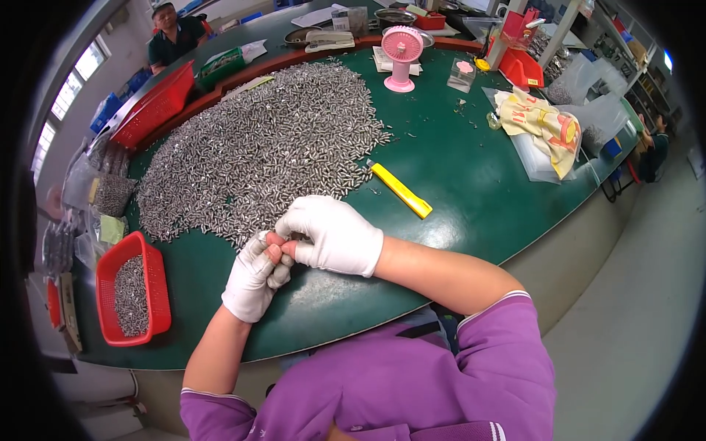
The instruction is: Sorting and inspecting small metal components on a workbench in a factory setting.
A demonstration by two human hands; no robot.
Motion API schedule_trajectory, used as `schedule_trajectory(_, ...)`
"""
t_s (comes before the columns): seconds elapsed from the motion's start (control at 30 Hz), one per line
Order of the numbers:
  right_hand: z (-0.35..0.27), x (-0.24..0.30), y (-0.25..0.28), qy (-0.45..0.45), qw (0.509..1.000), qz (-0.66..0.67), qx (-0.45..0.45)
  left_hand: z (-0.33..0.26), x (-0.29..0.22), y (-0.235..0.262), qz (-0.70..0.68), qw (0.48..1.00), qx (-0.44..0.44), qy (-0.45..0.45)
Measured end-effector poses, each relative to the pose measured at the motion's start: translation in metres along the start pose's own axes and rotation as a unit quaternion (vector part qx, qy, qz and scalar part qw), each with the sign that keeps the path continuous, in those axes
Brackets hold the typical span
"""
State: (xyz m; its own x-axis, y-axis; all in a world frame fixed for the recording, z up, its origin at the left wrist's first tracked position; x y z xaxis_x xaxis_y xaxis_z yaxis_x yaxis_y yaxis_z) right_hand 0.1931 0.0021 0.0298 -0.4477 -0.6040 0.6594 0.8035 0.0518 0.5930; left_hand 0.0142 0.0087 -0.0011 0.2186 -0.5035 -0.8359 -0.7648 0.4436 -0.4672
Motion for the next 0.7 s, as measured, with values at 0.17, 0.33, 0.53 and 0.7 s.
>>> schedule_trajectory(0.17, -0.001, -0.002, 0.0, -0.024, 1.0, 0.007, 0.001, -0.001, -0.004, -0.006, 0.064, 0.998, -0.013, -0.012)
schedule_trajectory(0.33, -0.001, -0.004, 0.0, -0.027, 0.999, 0.03, -0.007, 0.001, 0.002, 0.004, 0.011, 1.0, 0.006, -0.002)
schedule_trajectory(0.53, 0.002, -0.007, 0.007, -0.107, 0.99, -0.021, -0.089, 0.002, -0.002, 0.004, -0.076, 0.996, 0.047, 0.023)
schedule_trajectory(0.7, 0.001, -0.018, 0.012, -0.105, 0.986, -0.069, -0.107, 0.001, 0.001, 0.006, -0.105, 0.992, 0.06, 0.027)
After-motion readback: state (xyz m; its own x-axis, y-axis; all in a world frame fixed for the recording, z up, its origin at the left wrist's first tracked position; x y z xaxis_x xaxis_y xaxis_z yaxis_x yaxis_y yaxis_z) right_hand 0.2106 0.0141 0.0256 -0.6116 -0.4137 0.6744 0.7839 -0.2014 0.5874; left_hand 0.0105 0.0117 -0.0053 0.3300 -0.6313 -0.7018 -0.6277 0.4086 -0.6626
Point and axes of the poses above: each hand's wrist, its own z-axis towards the middle knuckle, its own y-axis out of the back of the hand, x = y × z, the point moved 2 cm from there along z, towards the middle knuckle, and after that the axes turned 2 degrees about z, right-handed, at the moved point
